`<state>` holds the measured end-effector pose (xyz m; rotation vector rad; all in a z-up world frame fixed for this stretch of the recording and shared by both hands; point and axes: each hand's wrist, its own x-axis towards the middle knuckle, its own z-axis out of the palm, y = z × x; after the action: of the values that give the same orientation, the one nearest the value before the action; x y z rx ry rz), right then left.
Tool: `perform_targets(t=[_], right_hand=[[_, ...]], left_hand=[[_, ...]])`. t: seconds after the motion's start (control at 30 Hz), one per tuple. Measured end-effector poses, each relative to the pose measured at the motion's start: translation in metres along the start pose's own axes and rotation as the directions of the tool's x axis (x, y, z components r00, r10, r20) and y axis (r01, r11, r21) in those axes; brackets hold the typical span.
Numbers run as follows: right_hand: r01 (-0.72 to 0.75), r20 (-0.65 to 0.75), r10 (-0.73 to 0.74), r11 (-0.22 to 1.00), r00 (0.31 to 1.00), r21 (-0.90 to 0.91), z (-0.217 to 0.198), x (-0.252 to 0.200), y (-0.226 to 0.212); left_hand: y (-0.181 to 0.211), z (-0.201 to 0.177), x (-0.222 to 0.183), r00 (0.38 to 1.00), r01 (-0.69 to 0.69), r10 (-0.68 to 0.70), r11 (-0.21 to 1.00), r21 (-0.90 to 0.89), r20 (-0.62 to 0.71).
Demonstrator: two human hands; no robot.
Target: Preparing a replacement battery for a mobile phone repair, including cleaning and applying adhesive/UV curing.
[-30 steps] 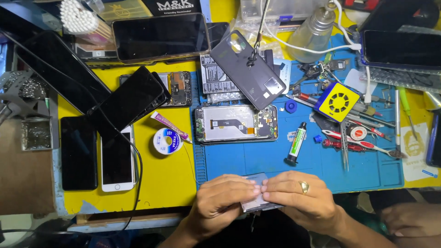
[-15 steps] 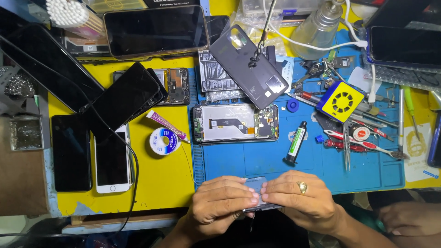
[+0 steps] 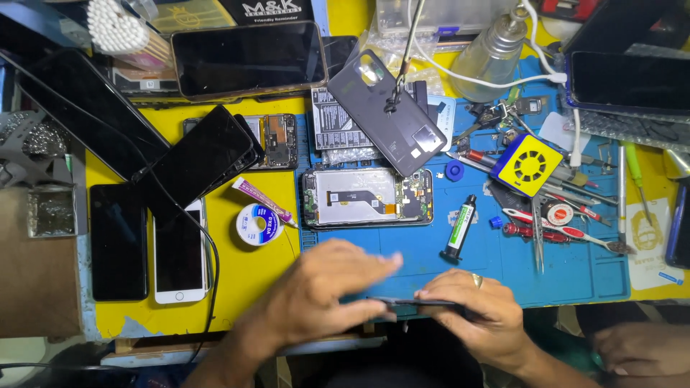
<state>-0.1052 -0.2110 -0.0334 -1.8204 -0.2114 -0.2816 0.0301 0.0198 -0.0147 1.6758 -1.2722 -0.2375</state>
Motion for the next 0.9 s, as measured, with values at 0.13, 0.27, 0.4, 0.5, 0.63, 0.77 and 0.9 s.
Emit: perform_targets(t=[0.13, 0.27, 0.4, 0.5, 0.63, 0.77, 0.9], right_hand=[[-0.143, -0.138, 0.140, 0.990, 0.980, -0.010, -0.003, -0.018, 0.005], [-0.382, -0.266, 0.395, 0.918, 0.879, 0.103, -0.010, -0.037, 0.010], [-0.445, -0.320, 0.469, 0.883, 0.823, 0.148, -0.019, -0.047, 0.013], [-0.457, -0.349, 0.499, 0.867, 0.793, 0.199, -0.024, -0.051, 0.017], [-0.479, -0.341, 0.506, 0.862, 0.792, 0.164, -0.030, -0.047, 0.016], [-0.455, -0.344, 0.492, 0.870, 0.800, 0.189, -0.030, -0.046, 0.015], [-0.456, -0.343, 0.506, 0.863, 0.791, 0.218, -0.032, -0.047, 0.013]], left_hand=[[-0.024, -0.029, 0.033, 0.989, 0.041, -0.070, 0.976, 0.215, 0.132], [-0.052, -0.028, 0.055, 0.926, 0.061, -0.277, 0.779, 0.624, 0.256], [-0.057, -0.032, 0.069, 0.894, 0.044, -0.326, 0.746, 0.664, 0.307], [-0.054, -0.032, 0.073, 0.859, 0.025, -0.369, 0.722, 0.691, 0.354], [-0.057, -0.031, 0.075, 0.870, -0.010, -0.343, 0.708, 0.706, 0.356], [-0.058, -0.029, 0.080, 0.825, 0.015, -0.413, 0.698, 0.716, 0.386], [-0.057, -0.028, 0.081, 0.831, -0.015, -0.395, 0.688, 0.725, 0.392]])
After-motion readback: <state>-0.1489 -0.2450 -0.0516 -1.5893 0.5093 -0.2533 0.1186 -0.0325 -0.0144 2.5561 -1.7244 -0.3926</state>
